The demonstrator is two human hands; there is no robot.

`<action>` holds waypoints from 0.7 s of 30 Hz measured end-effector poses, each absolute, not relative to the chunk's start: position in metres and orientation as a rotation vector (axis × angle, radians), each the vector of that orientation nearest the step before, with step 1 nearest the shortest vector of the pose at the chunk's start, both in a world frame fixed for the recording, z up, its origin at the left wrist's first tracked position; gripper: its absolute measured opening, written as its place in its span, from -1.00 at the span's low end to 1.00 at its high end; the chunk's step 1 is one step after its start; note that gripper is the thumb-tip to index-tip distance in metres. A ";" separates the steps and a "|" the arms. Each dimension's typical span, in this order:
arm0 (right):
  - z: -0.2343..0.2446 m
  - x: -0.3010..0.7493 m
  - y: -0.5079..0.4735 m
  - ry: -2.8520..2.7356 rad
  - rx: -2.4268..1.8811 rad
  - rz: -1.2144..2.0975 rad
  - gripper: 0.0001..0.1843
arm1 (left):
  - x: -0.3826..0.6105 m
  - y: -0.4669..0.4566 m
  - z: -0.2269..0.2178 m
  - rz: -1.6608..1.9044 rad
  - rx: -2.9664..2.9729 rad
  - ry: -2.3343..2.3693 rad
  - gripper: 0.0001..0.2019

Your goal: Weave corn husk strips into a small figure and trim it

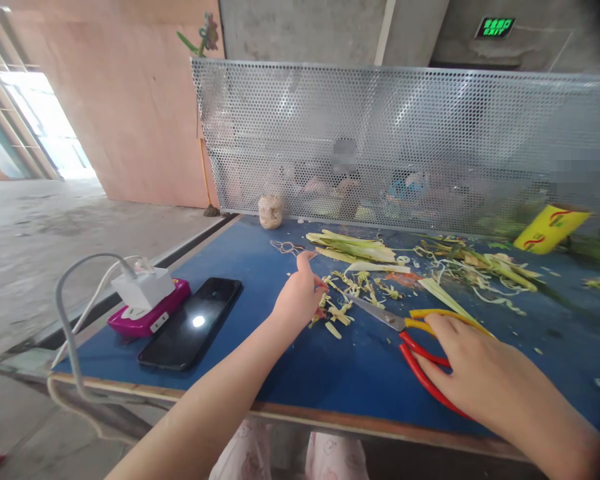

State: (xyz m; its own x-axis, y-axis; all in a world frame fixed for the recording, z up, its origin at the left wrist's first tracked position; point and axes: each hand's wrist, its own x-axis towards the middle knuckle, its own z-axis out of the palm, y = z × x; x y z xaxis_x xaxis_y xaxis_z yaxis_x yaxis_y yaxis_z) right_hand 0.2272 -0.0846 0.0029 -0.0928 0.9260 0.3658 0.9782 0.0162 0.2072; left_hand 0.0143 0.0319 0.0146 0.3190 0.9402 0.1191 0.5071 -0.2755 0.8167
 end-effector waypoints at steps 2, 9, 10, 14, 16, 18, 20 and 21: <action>-0.001 0.236 -0.080 -2.079 -2.128 -0.550 -0.67 | 0.015 0.032 0.014 0.816 1.945 1.240 -0.45; -0.014 0.254 -0.066 -2.076 -2.095 -0.380 -0.75 | 0.015 0.033 0.009 0.822 2.067 1.176 -0.50; -0.009 0.248 -0.066 -2.077 -2.052 -0.445 -0.77 | 0.016 0.033 0.009 0.832 2.058 1.152 -0.49; 0.011 0.198 -0.060 -2.187 -1.839 -0.281 -0.90 | 0.018 0.033 0.008 0.866 1.970 1.058 -0.49; 0.014 0.171 -0.054 -2.246 -1.811 -0.074 -0.90 | 0.018 0.032 0.009 0.898 1.936 1.026 -0.50; 0.010 0.153 -0.048 -2.289 -1.782 -0.100 -0.92 | 0.017 0.032 0.010 0.930 1.911 1.009 -0.50; 0.005 0.144 -0.043 -2.325 -1.766 -0.155 -0.90 | 0.016 0.032 0.010 0.943 1.887 1.011 -0.50; 0.003 0.142 -0.041 -2.350 -1.747 -0.183 -0.89 | 0.016 0.031 0.010 0.948 1.876 1.016 -0.50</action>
State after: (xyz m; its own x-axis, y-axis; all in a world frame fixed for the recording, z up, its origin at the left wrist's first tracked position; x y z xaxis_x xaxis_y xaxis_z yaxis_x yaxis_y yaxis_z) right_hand 0.1422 -0.0413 0.0033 -0.2766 0.9308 0.2389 0.9566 0.2904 -0.0238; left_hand 0.0160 0.0313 0.0103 0.4004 0.8850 0.2375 0.2983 -0.3710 0.8795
